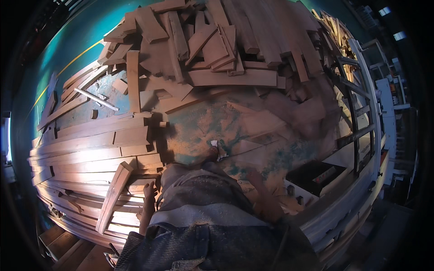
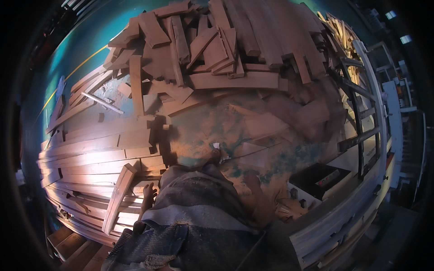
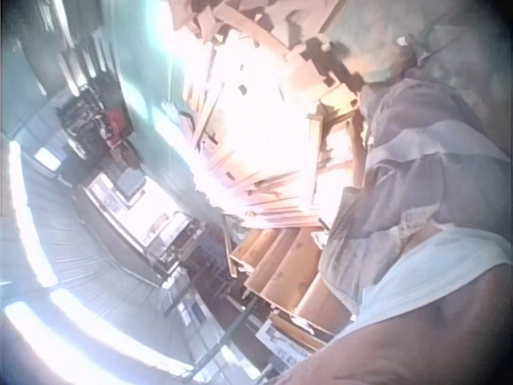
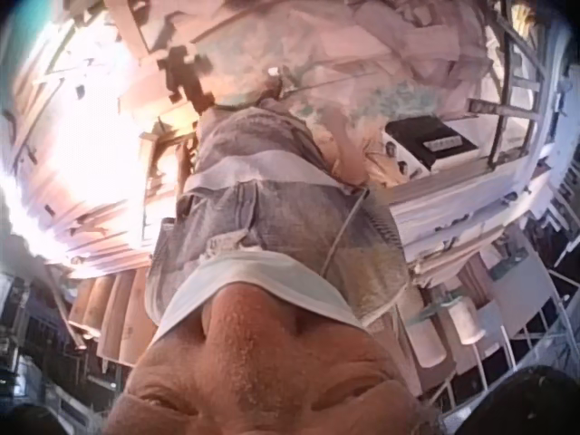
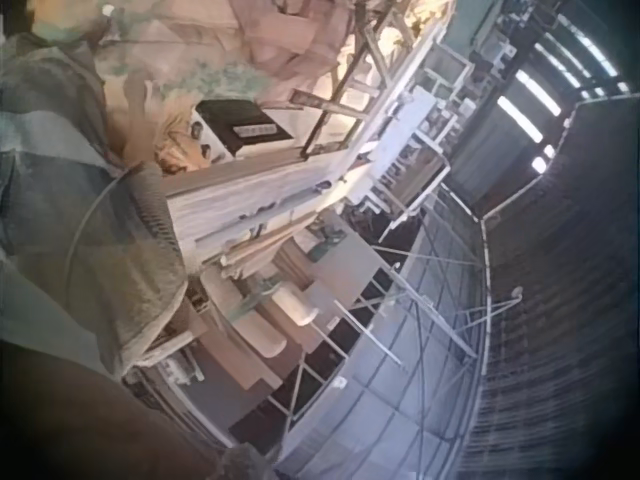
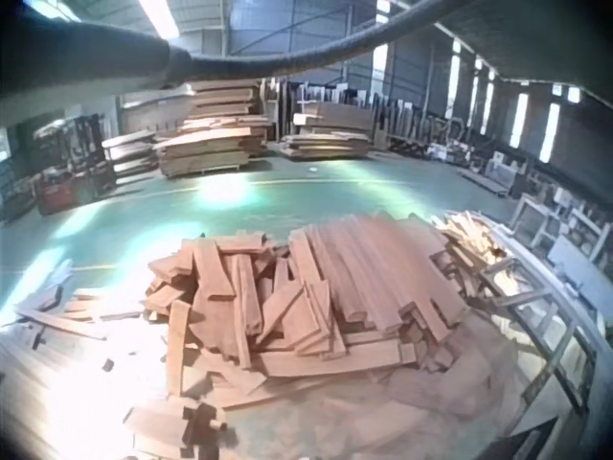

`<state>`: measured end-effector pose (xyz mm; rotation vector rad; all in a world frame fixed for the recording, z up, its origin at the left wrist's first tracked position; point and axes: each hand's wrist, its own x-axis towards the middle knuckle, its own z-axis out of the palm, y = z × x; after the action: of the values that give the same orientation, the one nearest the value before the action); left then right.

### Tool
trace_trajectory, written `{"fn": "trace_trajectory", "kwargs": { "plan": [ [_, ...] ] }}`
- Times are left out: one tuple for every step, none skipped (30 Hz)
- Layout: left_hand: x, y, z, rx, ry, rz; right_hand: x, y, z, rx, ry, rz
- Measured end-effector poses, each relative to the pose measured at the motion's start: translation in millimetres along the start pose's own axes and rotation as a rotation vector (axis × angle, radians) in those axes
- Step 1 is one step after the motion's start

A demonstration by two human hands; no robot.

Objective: The person measures a long wooden plank with a tape measure and marks it with a pencil. They then pick up a smaller piece of wood, inspect it, and place it on the workbench.

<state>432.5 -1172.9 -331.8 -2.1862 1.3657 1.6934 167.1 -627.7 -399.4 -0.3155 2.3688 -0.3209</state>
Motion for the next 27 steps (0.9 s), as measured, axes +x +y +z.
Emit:
{"fn": "trace_trajectory", "kwargs": {
  "plan": [
    [-4.8, 14.8, 14.4, 0.033, -0.029, 0.026, -14.8, 25.7, 21.1, -0.032, 0.045, -0.125],
    [-5.1, 29.4, 29.3, 0.101, -0.076, 0.066, -25.3, 40.8, 33.9, -0.064, 0.088, -0.250],
    [-4.6, 44.7, 45.0, 0.164, -0.119, 0.105, -29.6, 41.9, 37.2, -0.109, 0.028, -0.223],
    [-3.5, 56.9, 58.5, 0.214, -0.154, 0.140, -32.1, 33.9, 36.3, -0.160, -0.036, -0.210],
    [-2.8, 67.6, 70.3, 0.262, -0.190, 0.172, -35.5, 25.4, 34.6, -0.213, -0.101, -0.197],
    [0.4, 75.2, 80.1, 0.259, -0.224, 0.234, -40.6, 16.7, 28.2, -0.168, -0.018, -0.253],
    [4.5, 87.6, 94.3, 0.251, -0.253, 0.247, -44.4, 6.8, 22.0, -0.128, 0.074, -0.312],
    [7.8, 102.5, 107.8, 0.245, -0.282, 0.257, -42.9, -1.7, 16.7, -0.087, 0.162, -0.371],
    [14.5, 117.4, 119.5, 0.342, -0.283, 0.327, -36.5, -7.8, 11.1, -0.037, 0.076, -0.294],
    [23.0, 130.9, 136.4, 0.433, -0.290, 0.395, -28.1, -5.3, 16.3, 0.006, 0.090, -0.180],
    [29.9, 140.6, 150.6, 0.470, -0.286, 0.449, -22.7, -6.1, 24.1, 0.046, 0.102, -0.070],
    [40.9, 150.2, 172.4, 0.516, -0.291, 0.506, -21.5, 0.3, 34.3, 0.093, 0.119, 0.053],
    [49.4, 160.6, 190.5, 0.539, -0.283, 0.568, -17.7, 1.2, 23.0, 0.198, 0.103, 0.081],
    [57.7, 173.1, 205.3, 0.562, -0.270, 0.629, -14.4, 3.2, 10.6, 0.122, 0.059, 0.039],
    [55.8, 184.7, 217.2, 0.569, -0.244, 0.630, -15.5, -5.6, -14.6, 0.038, 0.011, -0.012],
    [50.0, 194.5, 227.5, 0.581, -0.224, 0.623, -15.8, -12.0, -33.8, -0.047, -0.042, -0.053],
    [51.9, 199.6, 232.5, 0.616, -0.202, 0.637, -9.2, -4.3, -32.5, 0.034, 0.004, -0.025],
    [47.1, 208.1, 242.3, 0.562, -0.233, 0.699, -9.3, 16.2, -11.4, 0.125, 0.058, 0.032],
    [40.3, 212.6, 247.2, 0.507, -0.254, 0.754, -10.0, 30.9, -1.2, 0.215, 0.106, 0.081],
    [37.9, 212.5, 247.8, 0.451, -0.263, 0.806, -11.8, 34.2, -6.2, 0.251, 0.096, 0.101],
    [41.9, 214.9, 250.4, 0.594, -0.155, 0.800, -11.7, 29.5, -10.7, 0.302, 0.105, 0.129],
    [13.5, 240.8, 242.8, 0.655, -0.237, 0.716, -2.6, 24.5, -7.8, 0.266, 0.084, 0.142],
    [31.6, 240.7, 244.2, 0.651, -0.232, 0.716, 8.6, 22.0, -8.9, 0.223, 0.061, 0.151],
    [51.8, 237.4, 228.9, 0.638, -0.207, 0.701, 25.7, 19.9, -13.8, 0.073, -0.022, 0.122],
    [97.0, 235.9, 198.3, 0.712, -0.209, 0.851, 38.8, 13.4, -14.9, -0.075, -0.107, 0.094],
    [137.3, 238.3, 176.3, 0.782, -0.222, 1.000, 49.1, -23.2, -28.8, 0.065, -0.049, 0.161],
    [107.3, 290.5, 189.6, 0.415, -0.376, 0.487, 62.1, -69.0, -35.8, 0.232, 0.056, 0.278]
  ]
}}
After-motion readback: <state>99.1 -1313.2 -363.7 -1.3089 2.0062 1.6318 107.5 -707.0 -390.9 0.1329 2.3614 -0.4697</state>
